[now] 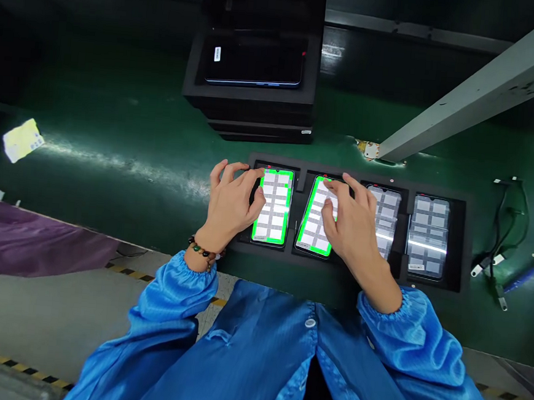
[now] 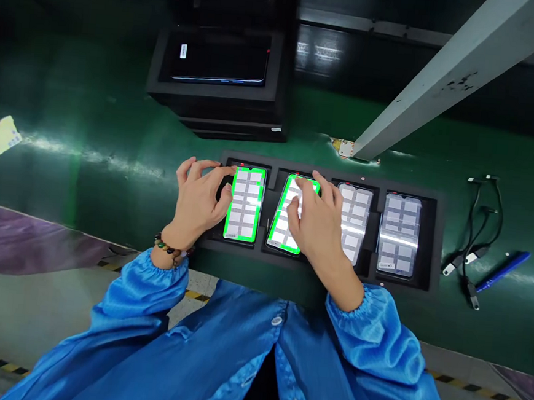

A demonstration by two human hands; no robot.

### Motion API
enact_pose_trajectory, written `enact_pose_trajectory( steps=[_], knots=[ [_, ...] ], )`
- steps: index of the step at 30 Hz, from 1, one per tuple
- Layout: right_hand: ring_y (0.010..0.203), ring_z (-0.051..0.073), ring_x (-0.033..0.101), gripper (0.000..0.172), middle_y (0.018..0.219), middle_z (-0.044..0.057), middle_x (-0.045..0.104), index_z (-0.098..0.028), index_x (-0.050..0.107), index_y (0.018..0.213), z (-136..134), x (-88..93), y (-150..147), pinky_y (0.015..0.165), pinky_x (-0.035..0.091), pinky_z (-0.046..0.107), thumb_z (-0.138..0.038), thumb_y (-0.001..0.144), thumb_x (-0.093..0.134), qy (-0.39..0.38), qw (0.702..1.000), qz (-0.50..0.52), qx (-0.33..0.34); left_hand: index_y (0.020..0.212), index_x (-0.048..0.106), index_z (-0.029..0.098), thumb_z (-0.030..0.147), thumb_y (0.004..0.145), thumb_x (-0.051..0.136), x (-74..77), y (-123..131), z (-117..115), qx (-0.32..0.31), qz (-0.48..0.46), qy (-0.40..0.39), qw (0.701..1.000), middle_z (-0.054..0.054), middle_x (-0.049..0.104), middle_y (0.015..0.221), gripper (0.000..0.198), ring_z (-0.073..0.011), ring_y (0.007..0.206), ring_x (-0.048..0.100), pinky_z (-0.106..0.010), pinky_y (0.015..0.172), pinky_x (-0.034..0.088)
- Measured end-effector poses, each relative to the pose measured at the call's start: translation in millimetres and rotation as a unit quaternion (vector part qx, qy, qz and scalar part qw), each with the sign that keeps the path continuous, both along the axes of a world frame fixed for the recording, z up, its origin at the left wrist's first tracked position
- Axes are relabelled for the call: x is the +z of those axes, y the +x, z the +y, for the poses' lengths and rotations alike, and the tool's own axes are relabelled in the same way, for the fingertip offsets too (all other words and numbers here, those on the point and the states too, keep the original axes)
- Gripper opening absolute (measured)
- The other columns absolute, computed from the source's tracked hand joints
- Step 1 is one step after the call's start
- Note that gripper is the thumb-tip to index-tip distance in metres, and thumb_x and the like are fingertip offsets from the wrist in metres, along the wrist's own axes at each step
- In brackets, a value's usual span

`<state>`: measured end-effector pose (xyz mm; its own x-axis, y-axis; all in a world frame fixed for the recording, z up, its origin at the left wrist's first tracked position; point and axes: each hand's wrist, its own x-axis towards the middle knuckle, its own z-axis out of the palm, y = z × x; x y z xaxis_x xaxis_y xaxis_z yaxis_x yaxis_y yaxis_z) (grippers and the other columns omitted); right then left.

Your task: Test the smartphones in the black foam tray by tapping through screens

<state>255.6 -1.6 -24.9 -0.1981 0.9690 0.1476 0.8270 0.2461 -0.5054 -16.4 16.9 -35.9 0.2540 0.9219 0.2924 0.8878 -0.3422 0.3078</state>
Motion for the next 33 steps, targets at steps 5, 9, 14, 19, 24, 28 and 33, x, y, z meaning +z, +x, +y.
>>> enact_pose_trajectory(
  steps=[5,9,14,19,24,28,33],
  knots=[
    [0.151,0.041,0.052,0.036,0.136,0.014,0.076,-0.022,0.062,0.137,-7.2,0.4,21.0,0.120,0.039,0.066,-0.023,0.106,0.045,0.012,0.997,-0.034,-0.067,0.133,0.068,0.024,0.029,0.105,0.048,2.2,11.5,9.4,-0.059,0.005,-0.015,0.998,-0.007,0.081,0.122,0.035,-0.0344,0.132,0.062,-0.061,0.129,0.028],
    [0.150,0.039,0.053,0.034,0.135,0.015,0.076,-0.020,0.064,0.135,-9.0,0.6,19.9,0.119,0.041,0.062,-0.023,0.106,0.046,0.021,0.994,-0.062,-0.083,0.136,0.067,0.022,0.031,0.105,0.048,2.3,18.6,16.5,-0.111,0.003,-0.035,0.993,-0.007,0.080,0.126,0.037,-0.0346,0.134,0.062,-0.061,0.130,0.029],
    [0.149,0.037,0.055,0.033,0.129,0.013,0.079,-0.018,0.063,0.135,-30.0,4.0,16.1,0.120,0.041,0.059,-0.023,0.107,0.048,0.008,0.995,-0.064,-0.078,0.136,0.067,0.024,0.030,0.105,0.049,2.7,13.0,8.4,-0.164,0.002,-0.038,0.986,-0.006,0.082,0.125,0.037,-0.0341,0.134,0.063,-0.061,0.130,0.031],
    [0.151,0.035,0.054,0.035,0.128,0.011,0.080,-0.020,0.060,0.140,-58.2,4.5,16.0,0.121,0.041,0.057,-0.022,0.107,0.049,0.000,0.997,-0.058,-0.054,0.135,0.068,0.026,0.028,0.103,0.051,0.8,1.4,-8.0,-0.182,-0.007,-0.041,0.982,-0.003,0.081,0.130,0.037,-0.0317,0.132,0.065,-0.059,0.130,0.032],
    [0.153,0.037,0.051,0.033,0.132,0.011,0.079,-0.022,0.060,0.138,-49.6,-0.5,15.6,0.121,0.040,0.060,-0.024,0.107,0.047,0.000,0.997,-0.036,-0.067,0.143,0.063,0.024,0.031,0.106,0.051,-2.2,5.3,2.0,-0.124,-0.004,-0.033,0.992,-0.005,0.079,0.134,0.040,-0.0344,0.138,0.060,-0.062,0.132,0.028],
    [0.152,0.039,0.050,0.035,0.133,0.013,0.078,-0.022,0.060,0.139,-43.4,-3.3,16.8,0.120,0.038,0.063,-0.025,0.107,0.046,0.004,0.998,-0.018,-0.064,0.144,0.063,0.022,0.032,0.105,0.052,-2.1,11.5,15.3,-0.188,0.011,-0.029,0.982,-0.005,0.075,0.144,0.041,-0.0342,0.140,0.059,-0.061,0.133,0.028],
    [0.152,0.038,0.050,0.038,0.135,0.013,0.077,-0.023,0.058,0.143,-53.2,-4.5,19.1,0.120,0.037,0.062,-0.024,0.107,0.046,0.003,0.998,-0.012,-0.054,0.130,0.072,0.026,0.031,0.102,0.055,-2.3,7.4,15.6,-0.242,-0.002,-0.013,0.970,-0.003,0.081,0.129,0.034,-0.0321,0.128,0.068,-0.060,0.130,0.033]
  ],
)
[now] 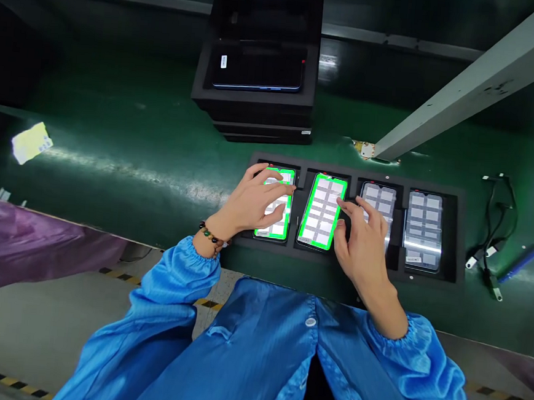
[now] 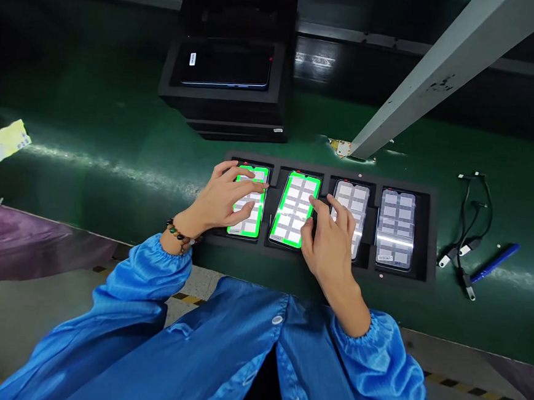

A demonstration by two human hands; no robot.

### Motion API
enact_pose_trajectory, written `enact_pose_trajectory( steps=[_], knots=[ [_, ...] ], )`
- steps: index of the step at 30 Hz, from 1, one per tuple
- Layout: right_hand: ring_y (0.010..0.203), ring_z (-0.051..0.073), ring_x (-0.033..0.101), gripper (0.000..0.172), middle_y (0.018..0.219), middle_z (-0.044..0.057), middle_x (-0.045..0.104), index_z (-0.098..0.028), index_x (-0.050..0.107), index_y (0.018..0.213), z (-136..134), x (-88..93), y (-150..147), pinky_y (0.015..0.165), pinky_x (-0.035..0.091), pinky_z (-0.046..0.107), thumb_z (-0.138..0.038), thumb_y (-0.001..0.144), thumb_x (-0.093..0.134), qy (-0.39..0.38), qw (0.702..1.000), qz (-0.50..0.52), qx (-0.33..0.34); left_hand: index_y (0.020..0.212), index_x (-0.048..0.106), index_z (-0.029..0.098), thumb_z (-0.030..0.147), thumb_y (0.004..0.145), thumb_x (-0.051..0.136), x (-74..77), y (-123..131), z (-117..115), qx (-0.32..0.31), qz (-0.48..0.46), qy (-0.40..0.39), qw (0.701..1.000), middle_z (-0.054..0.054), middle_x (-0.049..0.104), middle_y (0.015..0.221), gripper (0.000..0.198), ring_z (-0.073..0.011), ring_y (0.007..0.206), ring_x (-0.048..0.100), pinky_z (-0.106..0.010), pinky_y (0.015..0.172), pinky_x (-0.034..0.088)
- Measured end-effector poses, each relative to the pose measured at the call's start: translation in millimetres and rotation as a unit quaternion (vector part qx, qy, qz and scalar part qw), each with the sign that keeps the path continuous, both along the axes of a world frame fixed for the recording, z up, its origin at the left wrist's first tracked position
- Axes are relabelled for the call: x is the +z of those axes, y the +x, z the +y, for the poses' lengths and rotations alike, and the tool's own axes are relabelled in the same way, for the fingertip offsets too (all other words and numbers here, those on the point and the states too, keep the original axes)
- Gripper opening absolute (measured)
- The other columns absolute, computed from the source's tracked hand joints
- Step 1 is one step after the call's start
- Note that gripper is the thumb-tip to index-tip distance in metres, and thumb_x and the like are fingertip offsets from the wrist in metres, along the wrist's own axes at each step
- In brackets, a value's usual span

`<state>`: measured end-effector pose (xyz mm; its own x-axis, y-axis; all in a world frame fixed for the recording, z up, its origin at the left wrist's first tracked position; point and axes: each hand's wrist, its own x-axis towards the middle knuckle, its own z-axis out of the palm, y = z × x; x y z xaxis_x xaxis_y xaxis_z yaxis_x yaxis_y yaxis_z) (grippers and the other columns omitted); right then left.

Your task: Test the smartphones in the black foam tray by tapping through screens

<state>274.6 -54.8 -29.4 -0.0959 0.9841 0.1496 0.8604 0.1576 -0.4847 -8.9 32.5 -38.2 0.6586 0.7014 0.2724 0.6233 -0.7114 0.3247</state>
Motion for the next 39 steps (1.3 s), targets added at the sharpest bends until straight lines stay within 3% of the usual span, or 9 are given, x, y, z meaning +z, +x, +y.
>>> enact_pose_trajectory(
  steps=[5,9,14,19,24,29,34,39],
  knots=[
    [0.155,0.036,0.048,0.038,0.131,0.012,0.078,-0.022,0.058,0.143,-5.8,0.3,0.5,0.122,0.036,0.061,-0.022,0.107,0.046,-0.013,1.000,0.006,-0.006,0.138,0.068,0.023,0.032,0.104,0.052,2.7,-1.4,0.1,0.036,-0.001,-0.011,0.999,-0.007,0.080,0.132,0.039,-0.0335,0.134,0.065,-0.062,0.130,0.032],
    [0.155,0.036,0.048,0.038,0.130,0.012,0.079,-0.022,0.059,0.142,-1.1,-0.9,1.1,0.122,0.037,0.062,-0.022,0.106,0.047,-0.012,1.000,0.012,-0.006,0.131,0.071,0.025,0.033,0.103,0.052,2.2,-4.6,-1.2,0.030,-0.003,-0.019,0.999,-0.005,0.082,0.125,0.035,-0.0326,0.130,0.066,-0.061,0.130,0.032],
    [0.154,0.035,0.050,0.042,0.140,0.013,0.074,-0.021,0.060,0.140,28.1,-5.3,-0.9,0.123,0.036,0.061,-0.015,0.103,0.042,0.010,0.999,0.003,0.042,0.139,0.067,0.025,0.028,0.105,0.047,-2.4,-5.8,-3.1,0.125,-0.005,-0.004,0.992,-0.005,0.080,0.132,0.039,-0.0326,0.136,0.062,-0.062,0.131,0.028],
    [0.153,0.036,0.051,0.042,0.136,0.012,0.077,-0.021,0.061,0.140,48.4,-7.6,1.7,0.124,0.035,0.063,-0.015,0.103,0.042,0.022,0.998,-0.001,0.066,0.138,0.068,0.026,0.030,0.103,0.052,0.0,-6.2,-11.2,0.132,-0.007,-0.014,0.991,-0.004,0.082,0.126,0.040,-0.0330,0.134,0.063,-0.062,0.131,0.027],
    [0.151,0.034,0.054,0.045,0.130,0.012,0.078,-0.022,0.061,0.145,17.6,-1.8,12.0,0.124,0.036,0.062,-0.014,0.103,0.044,0.009,0.991,-0.011,0.132,0.134,0.073,0.029,0.030,0.100,0.054,3.7,-21.9,-33.0,0.085,-0.018,-0.019,0.996,-0.003,0.085,0.115,0.039,-0.0322,0.127,0.067,-0.061,0.126,0.032],
    [0.152,0.033,0.054,0.060,0.124,0.008,0.080,-0.028,0.052,0.158,-18.3,3.8,18.8,0.124,0.036,0.062,-0.010,0.101,0.047,-0.016,0.980,-0.004,0.199,0.128,0.075,0.030,0.029,0.095,0.059,4.5,-36.6,-59.2,0.023,-0.031,-0.024,0.999,-0.002,0.085,0.117,0.037,-0.0311,0.121,0.070,-0.059,0.120,0.037],
    [0.148,0.032,0.058,0.063,0.137,0.009,0.076,-0.029,0.048,0.162,-30.7,2.7,24.9,0.121,0.039,0.059,-0.010,0.102,0.049,-0.009,0.973,-0.009,0.232,0.123,0.079,0.031,0.028,0.091,0.060,4.3,-39.9,-79.0,0.000,-0.051,-0.037,0.998,-0.001,0.086,0.119,0.037,-0.0307,0.119,0.073,-0.058,0.119,0.039],
    [0.147,0.031,0.059,0.061,0.136,0.009,0.077,-0.027,0.051,0.159,-35.5,-1.0,31.2,0.120,0.040,0.057,-0.011,0.101,0.051,-0.009,0.963,-0.006,0.269,0.118,0.080,0.031,0.030,0.089,0.060,0.6,-40.7,-93.4,0.003,-0.069,-0.046,0.997,0.000,0.086,0.119,0.035,-0.0301,0.117,0.074,-0.058,0.119,0.040]
  ],
)
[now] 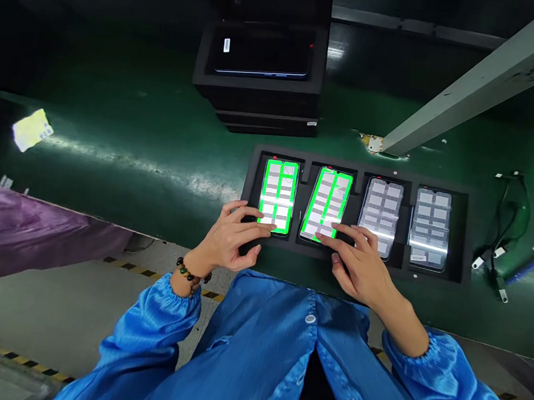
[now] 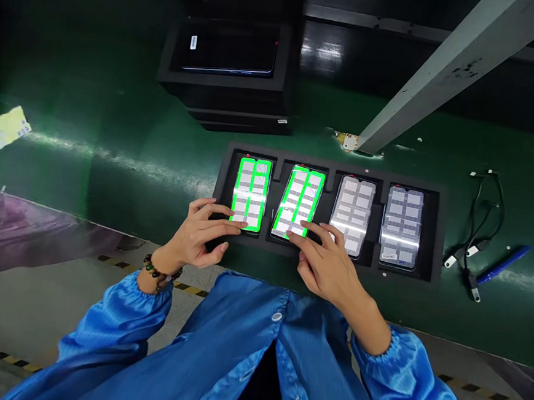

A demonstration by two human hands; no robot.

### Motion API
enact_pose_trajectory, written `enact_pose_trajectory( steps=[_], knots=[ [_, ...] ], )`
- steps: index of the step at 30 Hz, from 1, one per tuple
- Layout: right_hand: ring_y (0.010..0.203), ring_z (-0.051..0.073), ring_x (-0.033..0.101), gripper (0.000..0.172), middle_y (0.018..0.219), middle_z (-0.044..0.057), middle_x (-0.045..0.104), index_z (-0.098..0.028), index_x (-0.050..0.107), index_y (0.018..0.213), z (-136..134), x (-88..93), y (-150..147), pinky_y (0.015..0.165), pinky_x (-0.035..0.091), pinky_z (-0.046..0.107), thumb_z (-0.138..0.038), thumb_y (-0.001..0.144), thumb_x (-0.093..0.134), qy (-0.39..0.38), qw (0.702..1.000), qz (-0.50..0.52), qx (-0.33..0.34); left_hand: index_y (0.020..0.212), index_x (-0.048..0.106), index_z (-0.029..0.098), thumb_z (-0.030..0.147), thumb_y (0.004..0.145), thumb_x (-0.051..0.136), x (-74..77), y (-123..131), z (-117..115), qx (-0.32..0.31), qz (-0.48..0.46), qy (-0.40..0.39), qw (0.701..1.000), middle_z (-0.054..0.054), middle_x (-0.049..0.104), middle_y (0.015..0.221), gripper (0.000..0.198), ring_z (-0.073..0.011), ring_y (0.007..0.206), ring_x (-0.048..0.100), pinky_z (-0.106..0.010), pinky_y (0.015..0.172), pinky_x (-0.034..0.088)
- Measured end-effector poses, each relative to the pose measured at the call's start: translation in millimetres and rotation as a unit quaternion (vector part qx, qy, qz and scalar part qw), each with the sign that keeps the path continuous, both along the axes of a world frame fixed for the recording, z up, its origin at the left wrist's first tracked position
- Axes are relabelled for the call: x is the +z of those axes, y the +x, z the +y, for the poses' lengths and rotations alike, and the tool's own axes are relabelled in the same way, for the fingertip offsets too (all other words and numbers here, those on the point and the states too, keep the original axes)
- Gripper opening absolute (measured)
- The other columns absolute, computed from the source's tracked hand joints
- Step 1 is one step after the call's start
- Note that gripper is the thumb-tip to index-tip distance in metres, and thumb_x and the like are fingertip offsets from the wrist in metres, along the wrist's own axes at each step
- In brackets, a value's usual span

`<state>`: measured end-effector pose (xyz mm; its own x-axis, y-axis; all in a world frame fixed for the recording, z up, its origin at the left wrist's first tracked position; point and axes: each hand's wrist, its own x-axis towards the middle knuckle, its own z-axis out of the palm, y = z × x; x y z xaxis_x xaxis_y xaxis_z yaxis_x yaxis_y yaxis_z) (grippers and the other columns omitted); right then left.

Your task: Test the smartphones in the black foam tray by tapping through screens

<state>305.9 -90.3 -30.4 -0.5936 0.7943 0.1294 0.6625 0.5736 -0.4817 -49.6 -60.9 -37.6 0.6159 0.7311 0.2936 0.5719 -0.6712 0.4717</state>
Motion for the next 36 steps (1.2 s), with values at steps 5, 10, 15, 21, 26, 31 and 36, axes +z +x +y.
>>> enact_pose_trajectory(
  steps=[5,10,15,21,26,31,36],
  knots=[
    [0.144,0.030,0.060,0.055,0.134,0.008,0.078,-0.026,0.056,0.152,-0.4,0.2,0.4,0.119,0.040,0.056,-0.010,0.100,0.050,0.006,1.000,0.006,0.011,0.112,0.078,0.030,0.031,0.093,0.055,-1.6,2.3,-6.8,0.023,0.003,0.001,1.000,0.001,0.086,0.118,0.030,-0.0302,0.116,0.075,-0.058,0.117,0.040],
    [0.144,0.032,0.059,0.061,0.131,0.009,0.078,-0.028,0.051,0.159,3.4,1.7,-1.1,0.116,0.042,0.057,-0.011,0.101,0.051,0.023,0.999,-0.002,-0.038,0.121,0.075,0.030,0.029,0.095,0.057,-1.9,-2.4,-4.4,0.084,0.020,0.040,0.995,0.001,0.086,0.121,0.031,-0.0309,0.119,0.073,-0.058,0.113,0.038],
    [0.147,0.033,0.057,0.060,0.134,0.009,0.077,-0.029,0.050,0.161,11.2,5.6,-17.5,0.118,0.042,0.058,-0.012,0.102,0.049,0.011,0.999,-0.003,-0.030,0.119,0.075,0.029,0.031,0.095,0.060,0.3,-1.7,-2.3,0.094,0.038,0.048,0.994,0.000,0.086,0.120,0.029,-0.0317,0.119,0.073,-0.058,0.114,0.038],
    [0.149,0.032,0.057,0.056,0.134,0.009,0.077,-0.028,0.054,0.157,9.4,7.0,-11.1,0.120,0.041,0.058,-0.013,0.103,0.049,0.011,0.999,-0.007,-0.033,0.123,0.075,0.030,0.037,0.095,0.061,5.3,21.0,5.8,0.012,0.066,0.009,0.998,-0.001,0.083,0.129,0.032,-0.0331,0.130,0.070,-0.059,0.121,0.038],
    [0.147,0.032,0.058,0.048,0.138,0.010,0.075,-0.027,0.059,0.148,0.2,5.1,14.2,0.116,0.042,0.056,-0.014,0.103,0.050,0.027,0.997,-0.008,-0.074,0.121,0.074,0.030,0.031,0.095,0.060,6.6,8.0,7.9,0.033,0.056,0.046,0.997,0.001,0.085,0.123,0.029,-0.0326,0.122,0.072,-0.058,0.118,0.037],
    [0.149,0.032,0.056,0.056,0.137,0.008,0.077,-0.029,0.054,0.157,8.5,4.1,-3.4,0.119,0.041,0.057,-0.015,0.103,0.050,0.013,0.999,0.002,-0.051,0.120,0.074,0.030,0.029,0.095,0.060,6.3,-6.6,2.9,0.088,0.058,0.072,0.992,0.000,0.086,0.116,0.029,-0.0327,0.119,0.072,-0.057,0.114,0.037],
    [0.150,0.032,0.054,0.052,0.121,0.007,0.081,-0.028,0.057,0.153,21.2,3.9,-19.5,0.122,0.037,0.057,-0.015,0.103,0.050,0.005,0.998,0.005,-0.060,0.123,0.075,0.031,0.030,0.094,0.060,5.1,3.7,5.7,0.091,0.070,0.057,0.992,-0.001,0.086,0.119,0.032,-0.0330,0.122,0.071,-0.058,0.118,0.036]
  ],
)
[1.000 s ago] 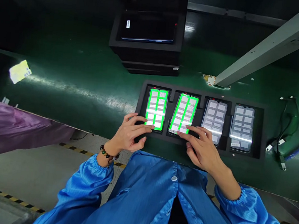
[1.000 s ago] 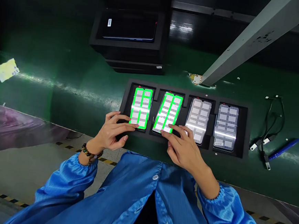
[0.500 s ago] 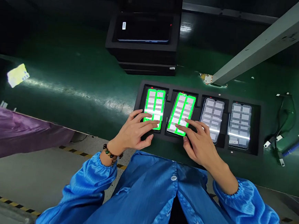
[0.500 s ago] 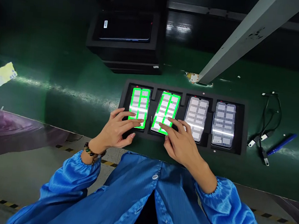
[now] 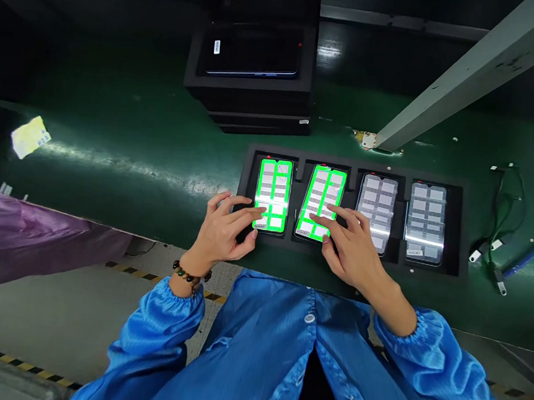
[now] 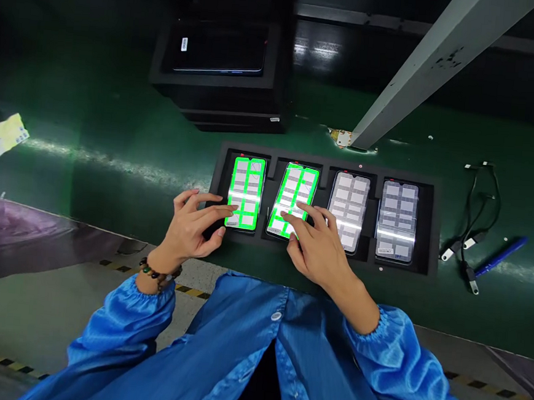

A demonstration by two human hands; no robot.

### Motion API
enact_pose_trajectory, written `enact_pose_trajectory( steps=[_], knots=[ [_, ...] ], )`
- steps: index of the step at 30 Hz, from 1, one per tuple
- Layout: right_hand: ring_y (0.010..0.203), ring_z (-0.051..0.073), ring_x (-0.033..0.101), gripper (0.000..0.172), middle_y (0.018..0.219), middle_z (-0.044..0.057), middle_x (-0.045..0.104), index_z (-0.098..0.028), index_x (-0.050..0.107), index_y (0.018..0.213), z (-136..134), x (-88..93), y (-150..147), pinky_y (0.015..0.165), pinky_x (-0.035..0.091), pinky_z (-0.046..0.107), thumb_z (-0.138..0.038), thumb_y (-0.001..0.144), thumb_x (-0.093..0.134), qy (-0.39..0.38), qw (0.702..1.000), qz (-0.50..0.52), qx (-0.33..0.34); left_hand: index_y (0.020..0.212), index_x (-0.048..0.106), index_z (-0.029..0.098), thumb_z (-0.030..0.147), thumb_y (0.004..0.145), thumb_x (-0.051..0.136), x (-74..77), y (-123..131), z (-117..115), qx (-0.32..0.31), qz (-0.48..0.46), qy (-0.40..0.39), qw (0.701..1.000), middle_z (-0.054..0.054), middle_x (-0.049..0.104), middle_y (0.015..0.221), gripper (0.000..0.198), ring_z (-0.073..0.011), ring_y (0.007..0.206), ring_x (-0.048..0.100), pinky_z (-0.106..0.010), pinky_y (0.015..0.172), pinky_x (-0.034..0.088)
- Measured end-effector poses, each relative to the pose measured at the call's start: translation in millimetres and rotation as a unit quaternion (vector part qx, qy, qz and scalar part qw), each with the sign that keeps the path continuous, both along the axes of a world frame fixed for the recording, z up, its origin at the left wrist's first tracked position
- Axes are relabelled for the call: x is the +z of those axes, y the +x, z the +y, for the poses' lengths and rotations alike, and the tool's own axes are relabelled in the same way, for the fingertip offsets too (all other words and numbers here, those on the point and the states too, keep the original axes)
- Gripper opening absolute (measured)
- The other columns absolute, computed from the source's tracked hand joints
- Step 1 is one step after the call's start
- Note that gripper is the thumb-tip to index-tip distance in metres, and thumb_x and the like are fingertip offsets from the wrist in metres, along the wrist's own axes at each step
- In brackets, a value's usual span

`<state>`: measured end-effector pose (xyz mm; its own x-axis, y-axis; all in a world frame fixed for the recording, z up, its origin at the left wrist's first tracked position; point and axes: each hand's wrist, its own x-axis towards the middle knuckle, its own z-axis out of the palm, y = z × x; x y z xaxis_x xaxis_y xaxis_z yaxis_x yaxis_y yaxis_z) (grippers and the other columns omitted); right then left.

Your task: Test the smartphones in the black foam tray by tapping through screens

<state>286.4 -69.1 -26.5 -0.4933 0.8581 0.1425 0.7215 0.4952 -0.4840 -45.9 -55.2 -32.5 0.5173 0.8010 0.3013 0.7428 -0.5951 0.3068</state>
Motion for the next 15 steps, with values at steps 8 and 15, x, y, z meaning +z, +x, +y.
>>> enact_pose_trajectory(
  steps=[8,15],
  knots=[
    [0.152,0.032,0.052,0.045,0.116,0.007,0.082,-0.023,0.059,0.149,14.3,-2.3,-9.0,0.120,0.037,0.055,-0.018,0.106,0.047,-0.001,1.000,0.008,0.010,0.123,0.074,0.030,0.025,0.096,0.061,-1.4,7.9,8.5,0.037,-0.011,0.019,0.999,0.000,0.086,0.115,0.030,-0.0321,0.122,0.071,-0.059,0.118,0.036],
    [0.153,0.031,0.052,0.048,0.122,0.007,0.080,-0.028,0.059,0.151,-1.0,-0.4,31.8,0.120,0.036,0.056,-0.017,0.105,0.049,-0.002,0.999,-0.009,-0.039,0.123,0.076,0.029,0.028,0.095,0.060,3.2,34.7,18.9,-0.017,-0.008,-0.025,1.000,0.000,0.085,0.120,0.032,-0.0332,0.125,0.070,-0.061,0.121,0.038]
  ],
)
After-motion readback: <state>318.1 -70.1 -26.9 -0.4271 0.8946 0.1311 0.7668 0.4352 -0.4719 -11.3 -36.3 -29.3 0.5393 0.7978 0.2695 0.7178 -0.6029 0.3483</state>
